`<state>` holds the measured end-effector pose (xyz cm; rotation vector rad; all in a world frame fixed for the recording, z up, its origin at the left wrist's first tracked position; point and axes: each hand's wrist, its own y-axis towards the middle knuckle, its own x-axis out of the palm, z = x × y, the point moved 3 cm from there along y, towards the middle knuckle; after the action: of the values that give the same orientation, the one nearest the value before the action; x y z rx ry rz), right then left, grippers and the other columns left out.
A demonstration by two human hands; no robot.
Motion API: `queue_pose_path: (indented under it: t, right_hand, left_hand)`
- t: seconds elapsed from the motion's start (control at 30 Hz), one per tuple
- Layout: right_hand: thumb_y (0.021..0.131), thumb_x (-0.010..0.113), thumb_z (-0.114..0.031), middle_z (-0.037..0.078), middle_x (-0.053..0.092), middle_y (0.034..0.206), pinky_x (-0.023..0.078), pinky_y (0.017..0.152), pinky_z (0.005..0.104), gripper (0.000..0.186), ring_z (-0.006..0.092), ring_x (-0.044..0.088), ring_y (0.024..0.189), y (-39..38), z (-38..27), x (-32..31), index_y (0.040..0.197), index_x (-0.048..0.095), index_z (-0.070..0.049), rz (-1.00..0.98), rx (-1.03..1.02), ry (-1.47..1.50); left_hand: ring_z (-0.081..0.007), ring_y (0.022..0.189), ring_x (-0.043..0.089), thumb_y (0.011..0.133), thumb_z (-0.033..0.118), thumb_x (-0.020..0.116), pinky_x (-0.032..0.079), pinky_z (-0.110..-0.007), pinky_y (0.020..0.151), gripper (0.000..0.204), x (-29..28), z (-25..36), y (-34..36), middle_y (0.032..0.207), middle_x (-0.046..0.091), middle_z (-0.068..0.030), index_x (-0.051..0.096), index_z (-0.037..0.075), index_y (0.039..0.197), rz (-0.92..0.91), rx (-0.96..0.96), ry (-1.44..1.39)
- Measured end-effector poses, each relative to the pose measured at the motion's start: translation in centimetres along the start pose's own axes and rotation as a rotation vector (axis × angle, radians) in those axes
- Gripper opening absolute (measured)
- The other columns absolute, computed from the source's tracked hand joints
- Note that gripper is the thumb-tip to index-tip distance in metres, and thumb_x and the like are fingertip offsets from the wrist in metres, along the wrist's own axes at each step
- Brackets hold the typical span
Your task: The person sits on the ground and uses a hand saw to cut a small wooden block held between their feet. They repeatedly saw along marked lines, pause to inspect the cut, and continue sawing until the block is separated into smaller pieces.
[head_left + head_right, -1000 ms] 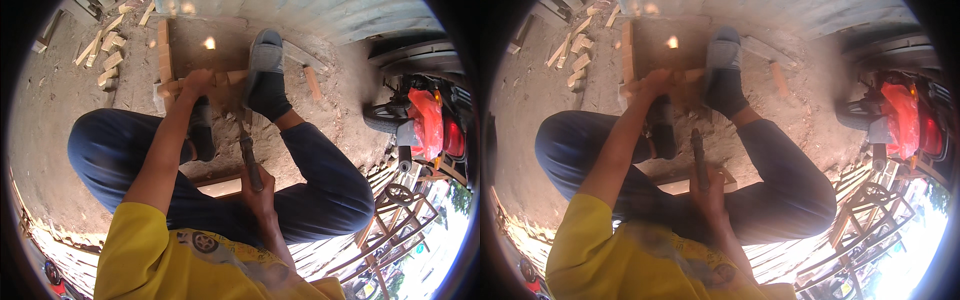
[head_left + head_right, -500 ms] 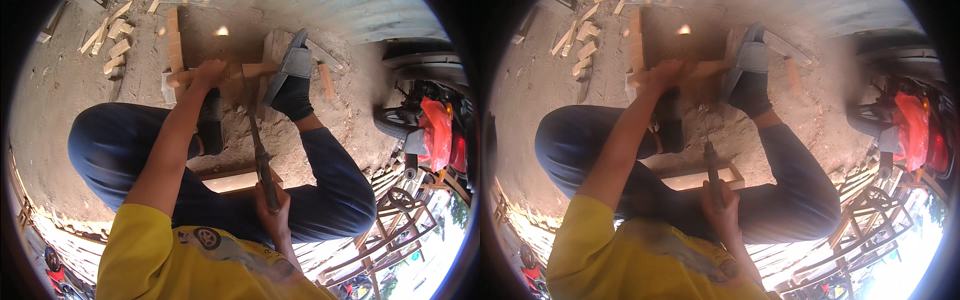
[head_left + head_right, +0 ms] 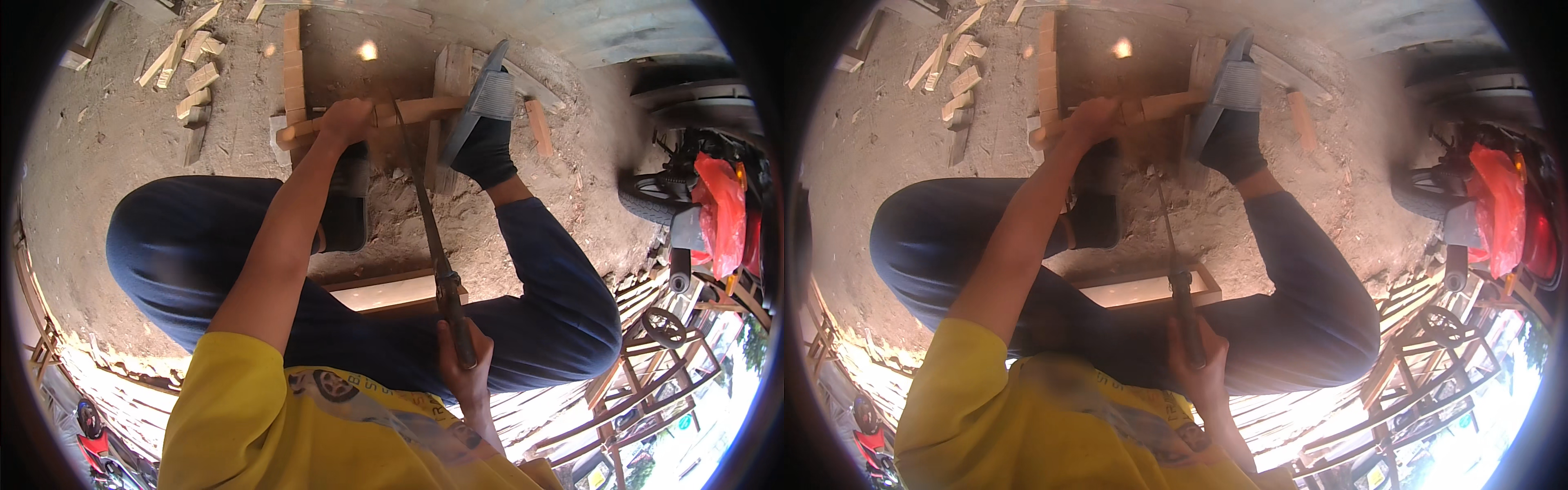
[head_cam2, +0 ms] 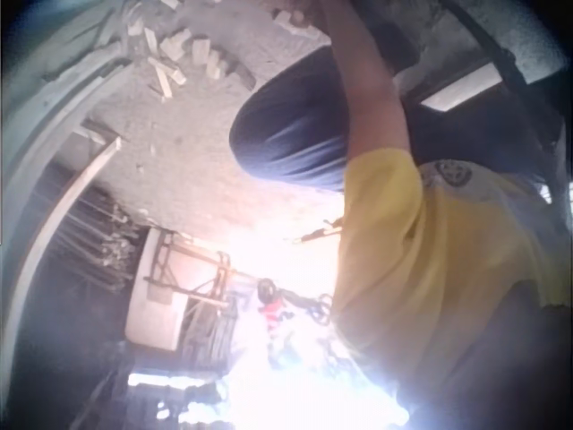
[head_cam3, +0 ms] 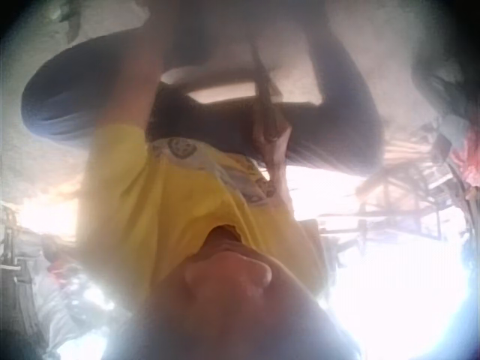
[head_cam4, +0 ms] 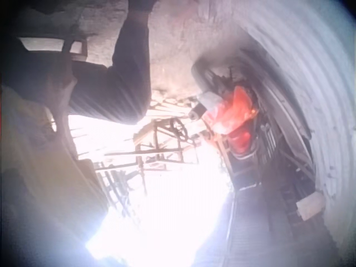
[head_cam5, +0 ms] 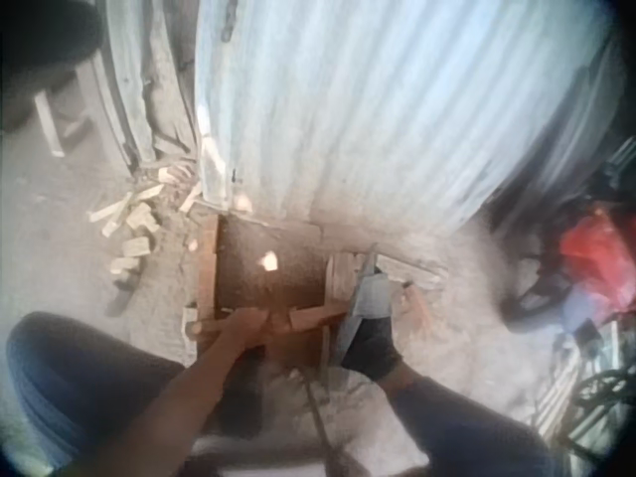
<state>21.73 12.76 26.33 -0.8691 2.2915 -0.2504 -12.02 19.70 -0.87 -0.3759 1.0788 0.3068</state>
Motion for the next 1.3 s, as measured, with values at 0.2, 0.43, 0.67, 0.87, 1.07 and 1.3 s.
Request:
queue_pose_path:
  t: [0.2, 0.43, 0.67, 0.87, 1.07, 1.3]
  right_hand:
    - [0.091, 0.061, -0.005, 0.003, 0.053, 0.061, 0.036, 0.049, 0.0255, 0.012, 0.0038, 0.044, 0.058, 2.6, 0.0, 1.9, 0.082, 0.060, 0.003, 0.050, 0.095, 0.018]
    - [0.091, 0.061, -0.005, 0.003, 0.052, 0.060, 0.035, 0.048, 0.0258, 0.014, 0.0046, 0.042, 0.056, -0.4, -1.7, 0.4, 0.080, 0.058, 0.003, 0.047, 0.038, -0.061]
    - [0.090, 0.063, -0.005, 0.005, 0.049, 0.056, 0.032, 0.045, 0.0282, 0.016, 0.0044, 0.038, 0.053, -0.2, -1.5, 1.8, 0.077, 0.056, 0.002, 0.043, -0.016, -0.098]
    - [0.089, 0.064, -0.004, 0.007, 0.053, 0.057, 0.035, 0.045, 0.0271, 0.015, 0.0039, 0.043, 0.054, 2.7, -1.8, 2.3, 0.078, 0.057, 0.002, -0.056, 0.132, 0.098]
    - [0.088, 0.064, -0.002, 0.008, 0.056, 0.058, 0.036, 0.046, 0.0272, 0.013, 0.0057, 0.044, 0.052, -1.9, -0.8, -0.4, 0.077, 0.057, 0.002, 0.055, 0.033, -0.080]
    - [0.090, 0.062, -0.004, 0.008, 0.052, 0.058, 0.034, 0.045, 0.0275, 0.017, 0.0065, 0.043, 0.051, 2.2, -2.3, 2.2, 0.076, 0.055, 0.002, -0.011, 0.014, -0.026]
  left_hand:
    - [-0.0369, 0.087, 0.067, 0.073, 0.023, 0.070, 0.055, -0.047, 0.077, 0.027, -1.4, 3.5, 1.3, 0.086, 0.068, -0.0199, 0.064, 0.003, 0.091, -0.033, 0.051, -0.083]
    - [-0.0374, 0.086, 0.067, 0.073, 0.024, 0.068, 0.055, -0.047, 0.076, 0.027, -1.4, 0.9, -0.7, 0.086, 0.068, -0.0202, 0.064, 0.004, 0.092, 0.019, 0.008, -0.043]
    - [-0.0376, 0.086, 0.067, 0.073, 0.028, 0.069, 0.055, -0.047, 0.076, 0.033, -0.6, 1.2, 0.2, 0.086, 0.068, -0.0198, 0.063, 0.004, 0.094, 0.019, 0.010, -0.017]
    - [-0.0368, 0.087, 0.067, 0.073, 0.028, 0.070, 0.055, -0.047, 0.078, 0.032, -1.5, 1.1, -0.1, 0.087, 0.068, -0.0193, 0.063, 0.005, 0.095, -0.008, 0.009, -0.058]
    - [-0.0369, 0.088, 0.067, 0.072, 0.032, 0.072, 0.054, -0.047, 0.079, 0.038, -1.4, 1.9, 0.0, 0.090, 0.068, -0.0188, 0.063, 0.006, 0.099, -0.072, -0.025, -0.004]
    - [-0.0370, 0.087, 0.067, 0.072, 0.034, 0.072, 0.055, -0.047, 0.077, 0.040, -1.2, 1.0, -0.5, 0.089, 0.069, -0.0183, 0.064, 0.009, 0.101, 0.006, -0.032, -0.065]
